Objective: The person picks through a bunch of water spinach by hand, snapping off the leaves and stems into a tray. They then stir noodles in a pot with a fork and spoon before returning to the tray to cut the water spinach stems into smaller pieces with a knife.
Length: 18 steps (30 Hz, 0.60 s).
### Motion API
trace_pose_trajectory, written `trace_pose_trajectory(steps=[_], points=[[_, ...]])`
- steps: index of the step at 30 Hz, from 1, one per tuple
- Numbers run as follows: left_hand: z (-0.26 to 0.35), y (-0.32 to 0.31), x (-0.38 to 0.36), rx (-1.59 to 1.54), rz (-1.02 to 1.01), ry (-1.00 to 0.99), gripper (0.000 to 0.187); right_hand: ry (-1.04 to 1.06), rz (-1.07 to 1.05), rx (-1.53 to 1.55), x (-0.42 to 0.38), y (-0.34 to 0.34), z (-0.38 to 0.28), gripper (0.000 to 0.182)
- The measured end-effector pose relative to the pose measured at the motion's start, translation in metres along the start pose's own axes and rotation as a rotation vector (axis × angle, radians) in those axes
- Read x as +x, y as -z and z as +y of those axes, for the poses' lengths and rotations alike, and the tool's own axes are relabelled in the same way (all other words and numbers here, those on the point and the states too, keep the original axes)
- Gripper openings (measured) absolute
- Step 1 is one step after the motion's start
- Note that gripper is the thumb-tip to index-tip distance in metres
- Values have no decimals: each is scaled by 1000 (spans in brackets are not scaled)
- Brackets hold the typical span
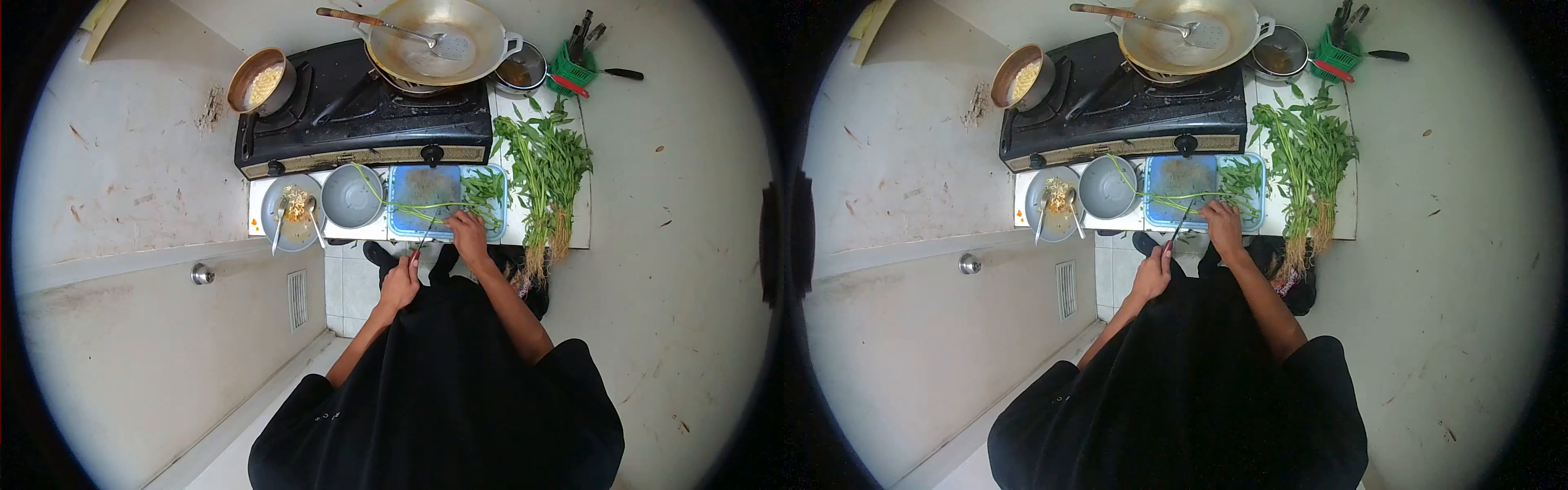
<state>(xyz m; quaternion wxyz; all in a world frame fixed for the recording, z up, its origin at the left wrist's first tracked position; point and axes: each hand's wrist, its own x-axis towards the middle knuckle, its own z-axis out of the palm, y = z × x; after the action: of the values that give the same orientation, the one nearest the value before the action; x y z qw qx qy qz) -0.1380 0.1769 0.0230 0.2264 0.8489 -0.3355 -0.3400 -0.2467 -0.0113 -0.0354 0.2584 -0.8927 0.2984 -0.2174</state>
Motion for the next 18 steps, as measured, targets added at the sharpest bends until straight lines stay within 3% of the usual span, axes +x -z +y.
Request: trace_pose_trajectory(steps=[18], points=[[-1,-5,3,137,49,-66,26,2,15,-7,1,-3,0,11]])
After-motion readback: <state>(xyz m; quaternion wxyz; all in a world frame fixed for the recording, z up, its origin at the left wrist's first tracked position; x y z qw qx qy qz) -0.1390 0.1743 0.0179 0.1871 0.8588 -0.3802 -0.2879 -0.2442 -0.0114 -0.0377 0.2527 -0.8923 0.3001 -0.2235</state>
